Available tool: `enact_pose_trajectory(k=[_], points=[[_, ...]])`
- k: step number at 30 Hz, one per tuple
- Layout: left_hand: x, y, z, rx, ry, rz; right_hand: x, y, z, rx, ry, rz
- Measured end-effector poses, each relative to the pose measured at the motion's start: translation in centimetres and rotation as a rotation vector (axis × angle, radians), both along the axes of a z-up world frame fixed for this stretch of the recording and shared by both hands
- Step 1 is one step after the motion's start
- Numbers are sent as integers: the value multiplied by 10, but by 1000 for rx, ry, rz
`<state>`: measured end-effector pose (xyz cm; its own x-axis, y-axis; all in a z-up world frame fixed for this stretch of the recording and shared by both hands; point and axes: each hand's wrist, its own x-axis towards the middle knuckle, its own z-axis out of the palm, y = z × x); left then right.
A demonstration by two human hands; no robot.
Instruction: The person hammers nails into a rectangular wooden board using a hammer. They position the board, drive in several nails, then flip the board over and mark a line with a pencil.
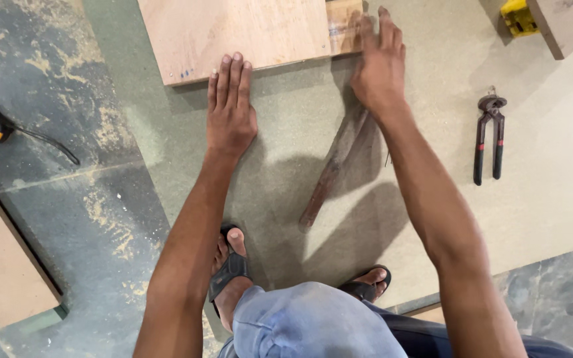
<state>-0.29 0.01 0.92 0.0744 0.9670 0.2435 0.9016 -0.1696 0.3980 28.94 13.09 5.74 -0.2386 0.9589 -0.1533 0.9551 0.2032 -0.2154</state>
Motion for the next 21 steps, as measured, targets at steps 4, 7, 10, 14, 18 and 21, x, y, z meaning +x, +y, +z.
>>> enact_pose_trajectory(k=[4, 7, 10, 14, 18, 21], points=[[0, 2, -1, 30, -3, -19, -13, -20, -15, 236, -247, 100], [-3, -3, -4, 38, -44, -35, -23, -72, -23, 151, 79, 8], [-17, -8, -3, 64, -108, 32, -59, -98, -37, -8, 761, -232], [-53, -43, 1, -38, -206, 205, -107, -102, -53, -429, 1465, -617], [-94, -62, 7, -135, -168, 312, -145, -90, -49, -421, 1565, -666], [-98, -54, 13, -388, -5, 224, -167, -86, -39, -353, 1563, -724]])
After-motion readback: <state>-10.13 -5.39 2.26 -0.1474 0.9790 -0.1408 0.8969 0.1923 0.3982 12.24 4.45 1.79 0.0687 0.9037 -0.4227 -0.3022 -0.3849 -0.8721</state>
